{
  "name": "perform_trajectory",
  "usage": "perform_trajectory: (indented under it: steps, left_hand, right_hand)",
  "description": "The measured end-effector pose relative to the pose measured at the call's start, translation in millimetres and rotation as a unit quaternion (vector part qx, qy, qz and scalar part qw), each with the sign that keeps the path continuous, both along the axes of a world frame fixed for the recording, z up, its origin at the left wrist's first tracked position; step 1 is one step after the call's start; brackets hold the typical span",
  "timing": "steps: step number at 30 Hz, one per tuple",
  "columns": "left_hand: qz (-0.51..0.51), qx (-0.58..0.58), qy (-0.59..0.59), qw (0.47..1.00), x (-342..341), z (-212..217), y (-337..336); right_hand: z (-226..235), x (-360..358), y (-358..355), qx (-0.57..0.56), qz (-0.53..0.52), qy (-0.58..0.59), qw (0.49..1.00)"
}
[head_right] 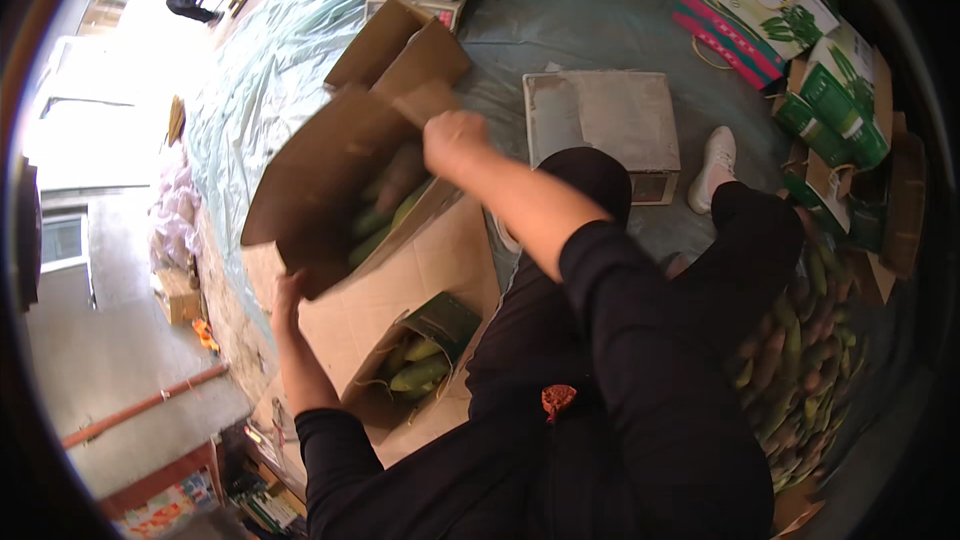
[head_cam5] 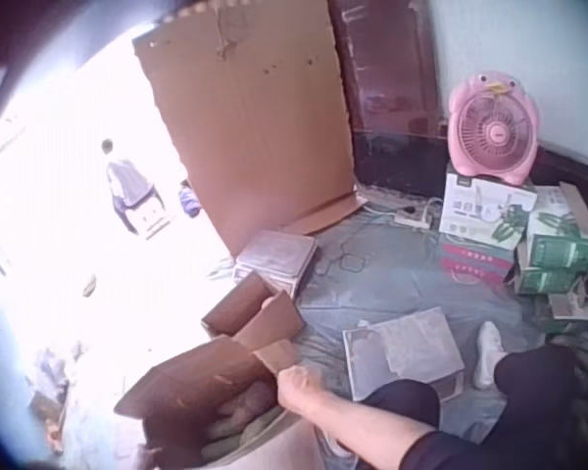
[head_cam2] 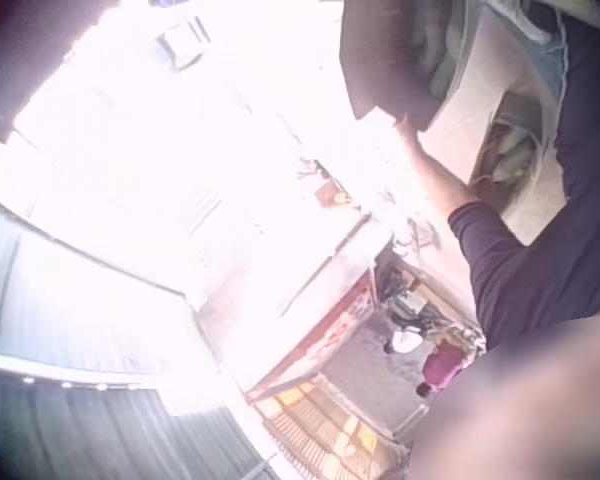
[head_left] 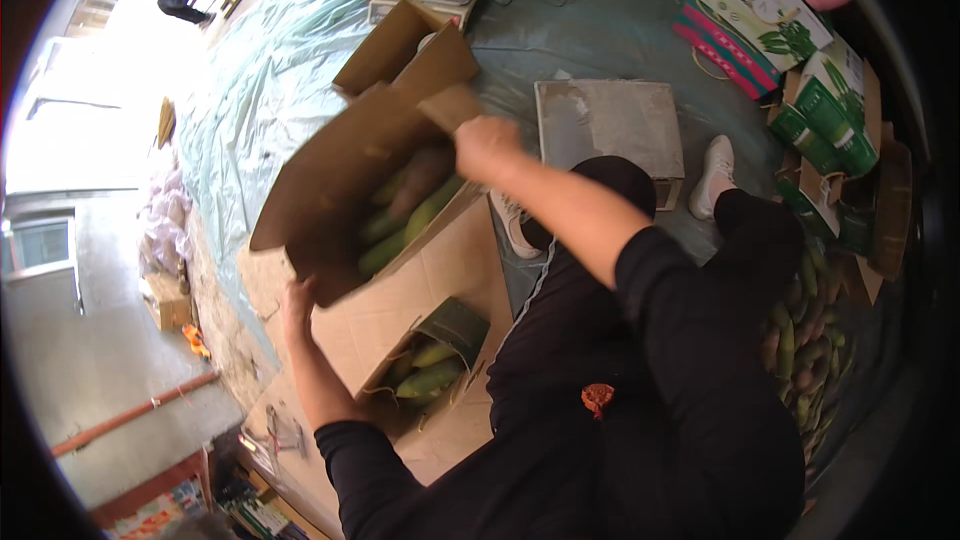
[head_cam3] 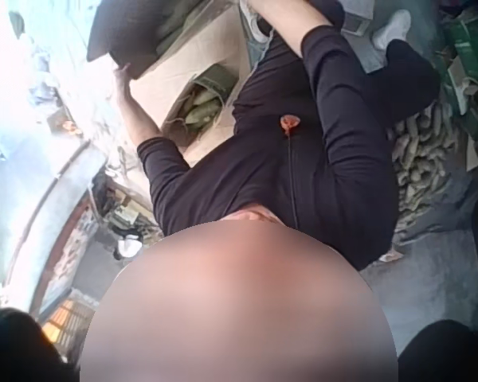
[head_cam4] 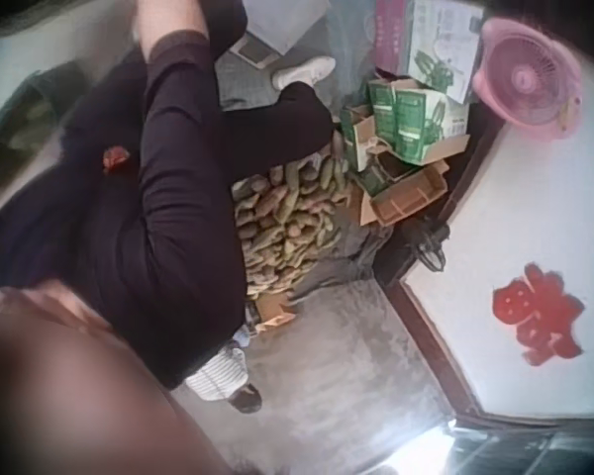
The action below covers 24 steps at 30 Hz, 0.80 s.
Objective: The recorder is sitting on the floor, selecting produce from a pile and placing them into a cardboard box on a scale.
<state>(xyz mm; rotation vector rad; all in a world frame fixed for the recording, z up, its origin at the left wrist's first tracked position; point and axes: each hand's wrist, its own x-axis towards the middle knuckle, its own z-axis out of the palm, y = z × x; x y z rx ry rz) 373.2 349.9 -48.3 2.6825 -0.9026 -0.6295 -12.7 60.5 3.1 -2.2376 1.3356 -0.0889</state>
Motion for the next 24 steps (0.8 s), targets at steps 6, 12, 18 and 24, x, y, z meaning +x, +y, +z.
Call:
perform_trajectory:
  steps: [6,12,18,24]
  left_hand:
    - [-0.209,0.136,-0.256,0.934,87.6,-19.5,156.7]
    - [-0.206,-0.023,-0.329,0.921,68.4,2.4,236.0]
    - [-0.104,-0.187,-0.417,0.883,-29.1,13.9,143.7]
    - [0.013,-0.351,-0.489,0.798,-51.2,59.9,104.7]
  right_hand:
    - [-62.7,69.2,108.6,0.192,0.073,0.050,0.977]
    - [-38.4,55.2,128.7,0.191,0.193,0.015,0.962]
    - [31.4,5.4,41.9,0.059,0.174,-0.079,0.980]
    - [97.6,-160.6,-22.2,-0.057,-0.003,-0.356,0.933]
